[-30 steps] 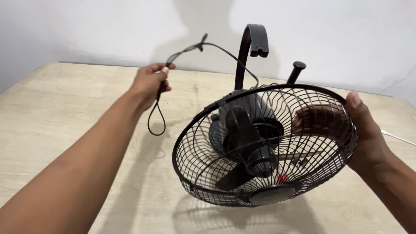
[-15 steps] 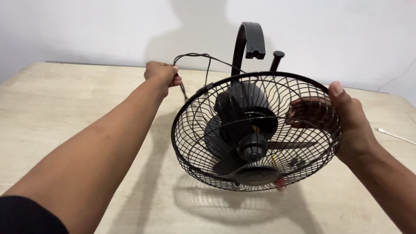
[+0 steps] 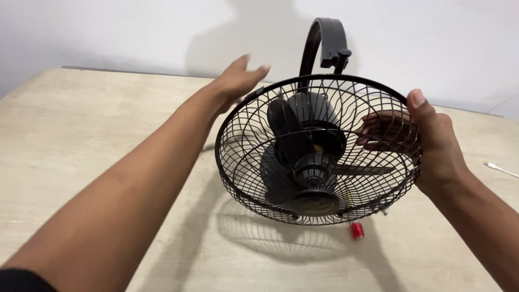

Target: The person uses a screwdriver to tighten screws on the base of a black electric fan, then attaches the fan head to the stand and adjusts its position on a light-colored table.

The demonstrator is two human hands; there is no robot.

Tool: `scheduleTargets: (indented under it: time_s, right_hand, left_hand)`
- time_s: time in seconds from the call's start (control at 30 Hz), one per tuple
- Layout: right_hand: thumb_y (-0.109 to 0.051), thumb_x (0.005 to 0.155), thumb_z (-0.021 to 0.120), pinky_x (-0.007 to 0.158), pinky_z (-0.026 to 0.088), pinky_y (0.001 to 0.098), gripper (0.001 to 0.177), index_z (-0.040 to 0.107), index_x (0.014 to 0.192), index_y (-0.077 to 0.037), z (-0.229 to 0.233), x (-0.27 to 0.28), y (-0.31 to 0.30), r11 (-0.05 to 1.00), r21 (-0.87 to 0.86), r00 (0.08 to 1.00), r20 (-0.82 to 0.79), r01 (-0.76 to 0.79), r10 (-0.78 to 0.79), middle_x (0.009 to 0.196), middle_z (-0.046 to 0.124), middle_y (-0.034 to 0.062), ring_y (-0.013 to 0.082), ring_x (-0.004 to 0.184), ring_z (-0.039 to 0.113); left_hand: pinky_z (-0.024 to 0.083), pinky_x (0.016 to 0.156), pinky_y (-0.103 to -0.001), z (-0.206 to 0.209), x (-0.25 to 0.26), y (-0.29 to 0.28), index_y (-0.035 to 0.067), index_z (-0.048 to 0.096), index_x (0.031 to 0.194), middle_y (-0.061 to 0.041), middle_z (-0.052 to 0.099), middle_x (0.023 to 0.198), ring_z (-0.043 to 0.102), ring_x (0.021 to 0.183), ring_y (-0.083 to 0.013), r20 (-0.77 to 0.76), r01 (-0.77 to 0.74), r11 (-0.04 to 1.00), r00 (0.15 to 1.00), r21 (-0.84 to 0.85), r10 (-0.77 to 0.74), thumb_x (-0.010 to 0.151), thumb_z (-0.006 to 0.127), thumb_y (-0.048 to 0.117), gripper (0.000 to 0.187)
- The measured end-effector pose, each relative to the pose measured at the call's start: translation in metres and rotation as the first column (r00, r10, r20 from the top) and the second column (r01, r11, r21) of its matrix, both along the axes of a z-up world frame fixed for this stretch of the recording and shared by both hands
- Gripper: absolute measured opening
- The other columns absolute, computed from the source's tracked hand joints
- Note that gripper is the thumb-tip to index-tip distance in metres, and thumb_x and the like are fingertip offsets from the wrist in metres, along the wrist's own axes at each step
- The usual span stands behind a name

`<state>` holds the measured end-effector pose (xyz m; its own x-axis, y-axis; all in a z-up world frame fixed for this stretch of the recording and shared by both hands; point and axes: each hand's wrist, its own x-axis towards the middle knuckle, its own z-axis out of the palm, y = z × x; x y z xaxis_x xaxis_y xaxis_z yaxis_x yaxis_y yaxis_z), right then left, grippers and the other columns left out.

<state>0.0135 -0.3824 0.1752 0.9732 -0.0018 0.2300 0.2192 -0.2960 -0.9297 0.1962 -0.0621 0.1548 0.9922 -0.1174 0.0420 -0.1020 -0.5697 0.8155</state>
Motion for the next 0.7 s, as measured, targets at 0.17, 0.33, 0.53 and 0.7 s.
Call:
scheduleTargets:
  time_s: [0.17, 0.33, 0.53, 0.7]
  right_hand:
    - [-0.077, 0.089, 0.043, 0.087, 0.062, 0.0434, 0.097, 0.067, 0.112, 0.014, -0.002, 0.004, 0.001, 1.000, 0.019, 1.000, -0.004, 0.001, -0.001, 0.098, 0.075, 0.0251, 0.0315, 0.091, 0.075]
    - [-0.077, 0.089, 0.042, 0.085, 0.063, 0.0419, 0.096, 0.067, 0.111, 0.013, -0.003, 0.006, 0.003, 1.000, 0.022, 1.000, -0.004, 0.012, -0.012, 0.095, 0.075, 0.0246, 0.0308, 0.089, 0.076]
    - [-0.078, 0.089, 0.045, 0.084, 0.064, 0.0425, 0.096, 0.066, 0.111, 0.014, -0.005, 0.009, 0.002, 0.999, 0.048, 1.000, 0.029, -0.010, 0.008, 0.096, 0.073, 0.0250, 0.0305, 0.089, 0.075]
    - [-0.078, 0.089, 0.043, 0.083, 0.064, 0.0424, 0.096, 0.066, 0.111, 0.012, -0.004, 0.013, 0.000, 1.000, 0.008, 0.998, 0.062, -0.001, 0.000, 0.096, 0.074, 0.0241, 0.0298, 0.089, 0.076]
  left_hand:
    - [0.052, 0.091, -0.038, 0.059, -0.044, -0.024, 0.025, 0.044, 0.153, -0.008, 0.082, 0.114, 0.076, 0.108, -0.0222, 0.200, 0.367, 0.902, 0.924, -0.227, -0.325, 0.100, 0.034, 0.060, 0.064]
    - [0.059, 0.109, -0.040, 0.082, -0.072, -0.030, 0.019, 0.048, 0.155, -0.010, 0.077, 0.122, 0.074, 0.117, -0.0213, 0.417, 0.774, 0.563, 0.631, -0.289, -0.654, 0.101, 0.061, 0.047, 0.062]
    - [0.056, 0.110, -0.039, 0.084, -0.076, -0.031, 0.010, 0.056, 0.147, -0.014, 0.079, 0.123, 0.076, 0.121, -0.0223, 0.379, 0.791, 0.481, 0.606, -0.378, -0.699, 0.096, 0.075, 0.028, 0.058]
    - [0.058, 0.109, -0.036, 0.086, -0.071, -0.033, 0.007, 0.060, 0.144, -0.015, 0.080, 0.121, 0.078, 0.119, -0.0213, 0.416, 0.787, 0.526, 0.616, -0.321, -0.668, 0.097, 0.075, 0.026, 0.053]
